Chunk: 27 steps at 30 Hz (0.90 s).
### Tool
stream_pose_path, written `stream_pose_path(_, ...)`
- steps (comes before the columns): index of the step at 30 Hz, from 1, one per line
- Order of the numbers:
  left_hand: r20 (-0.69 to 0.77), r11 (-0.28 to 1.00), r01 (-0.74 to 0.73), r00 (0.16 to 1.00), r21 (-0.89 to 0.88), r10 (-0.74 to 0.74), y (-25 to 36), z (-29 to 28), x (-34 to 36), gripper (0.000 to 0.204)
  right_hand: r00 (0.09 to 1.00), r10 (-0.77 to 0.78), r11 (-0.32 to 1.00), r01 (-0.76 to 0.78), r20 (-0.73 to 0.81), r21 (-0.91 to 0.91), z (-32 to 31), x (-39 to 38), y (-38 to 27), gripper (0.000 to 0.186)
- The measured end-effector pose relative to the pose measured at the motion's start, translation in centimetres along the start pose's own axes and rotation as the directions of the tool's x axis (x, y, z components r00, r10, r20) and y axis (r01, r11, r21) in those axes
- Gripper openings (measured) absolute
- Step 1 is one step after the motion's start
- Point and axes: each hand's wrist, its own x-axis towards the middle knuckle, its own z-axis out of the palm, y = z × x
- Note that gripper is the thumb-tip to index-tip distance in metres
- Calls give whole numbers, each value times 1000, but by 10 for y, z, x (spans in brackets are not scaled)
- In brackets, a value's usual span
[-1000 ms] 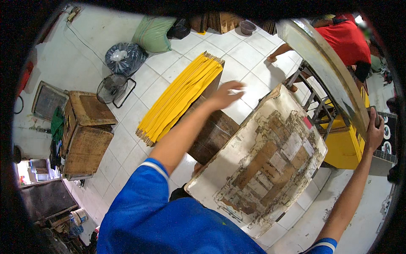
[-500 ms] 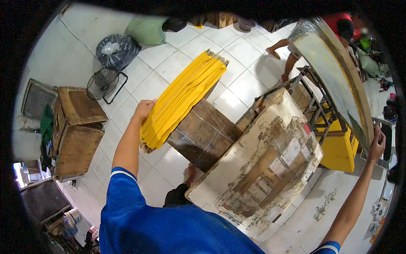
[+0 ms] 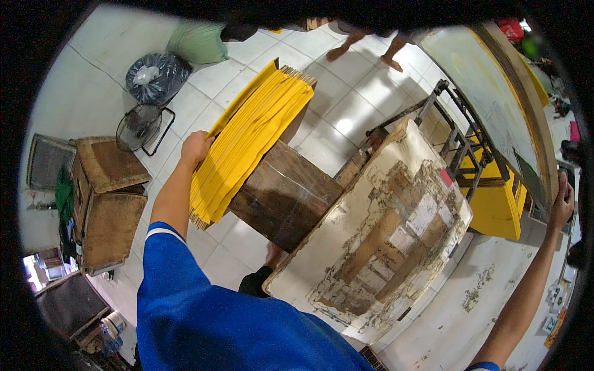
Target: The person performs screen printing on yellow fabric pieces. They place a yellow fabric under a screen, pull a squeegee across the mesh to apply ink, and then remove the printed fabric. This process is repeated multiple times throughout the clip.
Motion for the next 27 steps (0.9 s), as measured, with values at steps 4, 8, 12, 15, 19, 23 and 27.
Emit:
stream_pose_path(4, -221, 989, 119, 966, -82, -135, 29, -16, -22, 37, 999, -42, 999, 42, -13, 9, 3, -7, 0, 59)
stream_pose_path(8, -365, 991, 111, 922, -68, -129, 31, -85, -79, 41, 996, 57, 978, -69, -64, -198, 5, -7, -10, 77)
stream_pose_path(12, -407, 988, 128, 901, -87, -153, 19, -137, -138, 44, 994, 90, 982, -98, -54, -165, 4, -14, -33, 83)
stream_pose_path(15, -466, 991, 77, 876, -109, -119, 21, -139, -156, 45, 990, 125, 970, -135, -62, -202, 2, -28, -53, 82)
stream_pose_path(19, -466, 988, 93, 874, -124, -140, 33, -110, -141, 42, 991, 130, 973, -130, -12, -190, -1, -48, -73, 83)
stream_pose_path(23, -396, 986, 111, 905, -125, -153, 40, -72, -101, 39, 987, 153, 970, -161, -58, -182, 0, -60, -82, 80)
stream_pose_path(27, -366, 988, 72, 923, -140, -119, 37, -37, -57, 36, 988, 130, 980, -142, -88, -141, 2, -63, -83, 77)
